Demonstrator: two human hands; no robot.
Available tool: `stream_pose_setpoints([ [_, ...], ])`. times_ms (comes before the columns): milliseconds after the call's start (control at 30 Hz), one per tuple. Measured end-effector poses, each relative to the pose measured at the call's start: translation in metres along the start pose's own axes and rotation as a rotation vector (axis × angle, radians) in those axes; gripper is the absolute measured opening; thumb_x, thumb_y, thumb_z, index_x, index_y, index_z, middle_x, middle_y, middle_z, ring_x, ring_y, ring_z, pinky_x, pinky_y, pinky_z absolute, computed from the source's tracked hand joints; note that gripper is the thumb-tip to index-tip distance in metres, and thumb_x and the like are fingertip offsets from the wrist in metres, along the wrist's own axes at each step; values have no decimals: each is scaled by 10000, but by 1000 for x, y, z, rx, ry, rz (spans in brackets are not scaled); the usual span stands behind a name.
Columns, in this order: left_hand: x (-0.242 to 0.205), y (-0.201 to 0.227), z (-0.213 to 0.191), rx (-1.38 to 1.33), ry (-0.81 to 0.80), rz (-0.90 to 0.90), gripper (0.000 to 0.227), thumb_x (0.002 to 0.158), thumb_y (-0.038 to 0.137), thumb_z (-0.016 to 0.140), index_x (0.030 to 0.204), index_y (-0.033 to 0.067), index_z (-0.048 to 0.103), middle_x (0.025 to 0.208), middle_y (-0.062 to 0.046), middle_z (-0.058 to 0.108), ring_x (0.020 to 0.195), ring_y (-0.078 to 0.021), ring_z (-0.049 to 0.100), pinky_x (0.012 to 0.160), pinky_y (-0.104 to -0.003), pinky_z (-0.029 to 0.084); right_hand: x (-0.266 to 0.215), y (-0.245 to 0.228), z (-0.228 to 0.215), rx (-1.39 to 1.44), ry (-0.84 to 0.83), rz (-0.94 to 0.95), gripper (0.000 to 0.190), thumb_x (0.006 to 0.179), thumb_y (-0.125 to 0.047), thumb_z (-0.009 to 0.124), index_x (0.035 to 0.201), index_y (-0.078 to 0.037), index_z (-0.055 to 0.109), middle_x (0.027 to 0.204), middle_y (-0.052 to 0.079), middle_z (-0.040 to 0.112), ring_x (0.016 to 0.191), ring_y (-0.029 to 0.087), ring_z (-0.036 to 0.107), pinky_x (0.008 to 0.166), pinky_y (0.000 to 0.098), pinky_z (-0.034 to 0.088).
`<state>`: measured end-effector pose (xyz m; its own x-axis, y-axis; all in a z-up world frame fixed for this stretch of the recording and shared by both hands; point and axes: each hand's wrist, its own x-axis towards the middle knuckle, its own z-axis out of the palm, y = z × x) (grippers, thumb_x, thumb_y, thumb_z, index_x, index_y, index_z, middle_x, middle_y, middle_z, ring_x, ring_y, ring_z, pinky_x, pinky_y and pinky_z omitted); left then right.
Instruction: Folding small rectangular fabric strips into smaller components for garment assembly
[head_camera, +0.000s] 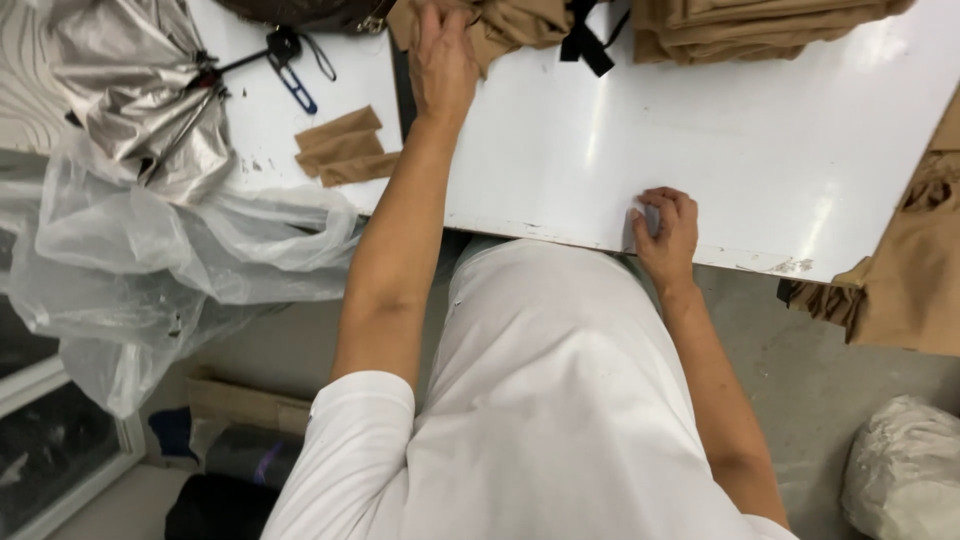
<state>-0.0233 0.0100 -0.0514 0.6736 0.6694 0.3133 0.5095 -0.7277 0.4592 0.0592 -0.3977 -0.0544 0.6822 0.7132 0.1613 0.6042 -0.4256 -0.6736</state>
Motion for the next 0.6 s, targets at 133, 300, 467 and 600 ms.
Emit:
stream_pose_setpoints([
  [133,25,-38,35,448,-158,34,416,900,-30,565,1281,107,659,1289,-188,549,1187,-384,513,870,-578,483,-11,-18,-17,153,-72,245,249,1016,-234,648,1163,-36,688,1283,107,585,1258,285,550,1016,443,496],
  [300,35,-16,-36,244,23,102,159,920,204,739,1060,157,796,1177,-29,728,1095,-280,582,853,-457,450,-16,-47,-48,381,-61,459,211,1006,-193,665,1177,-74,687,1320,90,584,1257,229,580,1025,365,504],
  [467,18,82,-147,-166,144,2,191,987,219,668,851,85,687,782,-42,742,704,-178,677,637,-355,520,-3,-70,-64,545,-103,509,175,1002,-156,636,1164,-102,673,1289,58,629,1190,169,607,990,293,518],
  [600,-22,149,-174,-1008,-234,-405,230,977,249,645,797,148,543,709,56,463,670,-79,392,607,-251,338,37,-98,-64,958,-299,432,432,1019,-386,570,1334,-91,547,1430,91,557,1334,267,581,1090,377,510],
])
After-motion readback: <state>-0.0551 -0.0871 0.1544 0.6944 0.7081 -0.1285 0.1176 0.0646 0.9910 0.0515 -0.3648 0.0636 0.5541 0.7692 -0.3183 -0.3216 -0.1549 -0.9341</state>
